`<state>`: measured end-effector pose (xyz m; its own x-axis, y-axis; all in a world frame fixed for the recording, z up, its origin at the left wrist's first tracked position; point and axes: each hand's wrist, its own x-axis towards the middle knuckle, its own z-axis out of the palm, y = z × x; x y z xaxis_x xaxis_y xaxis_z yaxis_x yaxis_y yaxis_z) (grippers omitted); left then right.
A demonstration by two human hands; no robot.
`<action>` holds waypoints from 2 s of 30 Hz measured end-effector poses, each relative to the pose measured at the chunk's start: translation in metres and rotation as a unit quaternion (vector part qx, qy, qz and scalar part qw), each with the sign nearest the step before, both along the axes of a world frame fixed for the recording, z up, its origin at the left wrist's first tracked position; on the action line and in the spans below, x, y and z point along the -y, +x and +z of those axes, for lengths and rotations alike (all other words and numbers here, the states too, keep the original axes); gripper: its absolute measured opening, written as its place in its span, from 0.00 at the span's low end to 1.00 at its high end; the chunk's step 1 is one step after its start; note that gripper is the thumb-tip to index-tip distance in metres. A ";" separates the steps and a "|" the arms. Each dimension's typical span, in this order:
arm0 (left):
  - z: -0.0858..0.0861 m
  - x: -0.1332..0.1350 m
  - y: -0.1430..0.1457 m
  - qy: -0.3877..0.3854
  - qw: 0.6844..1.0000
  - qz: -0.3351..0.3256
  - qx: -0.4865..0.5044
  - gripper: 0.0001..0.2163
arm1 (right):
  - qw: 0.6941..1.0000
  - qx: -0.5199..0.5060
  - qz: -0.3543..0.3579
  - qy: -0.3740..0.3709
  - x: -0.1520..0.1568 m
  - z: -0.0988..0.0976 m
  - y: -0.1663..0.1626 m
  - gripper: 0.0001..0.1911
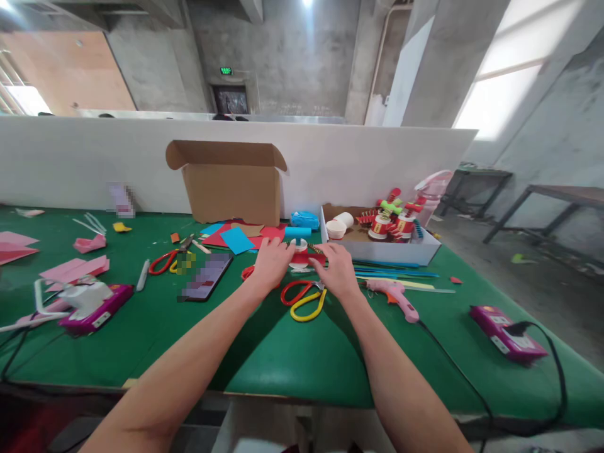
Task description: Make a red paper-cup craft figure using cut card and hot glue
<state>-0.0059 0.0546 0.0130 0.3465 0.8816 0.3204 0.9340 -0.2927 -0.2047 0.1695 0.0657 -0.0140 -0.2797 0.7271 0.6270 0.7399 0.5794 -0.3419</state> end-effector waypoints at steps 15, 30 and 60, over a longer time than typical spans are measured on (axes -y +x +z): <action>-0.006 0.015 0.017 0.009 0.924 -0.138 0.356 0.08 | 0.994 -0.061 0.086 -0.043 0.006 0.010 0.000 0.13; -0.039 0.006 0.028 -0.186 0.619 -0.155 0.747 0.14 | 0.824 -0.295 0.170 -0.452 0.006 0.015 0.004 0.19; -0.044 0.009 0.021 -0.161 0.589 -0.121 0.782 0.13 | 0.762 -0.444 0.154 -0.445 0.008 -0.003 -0.014 0.17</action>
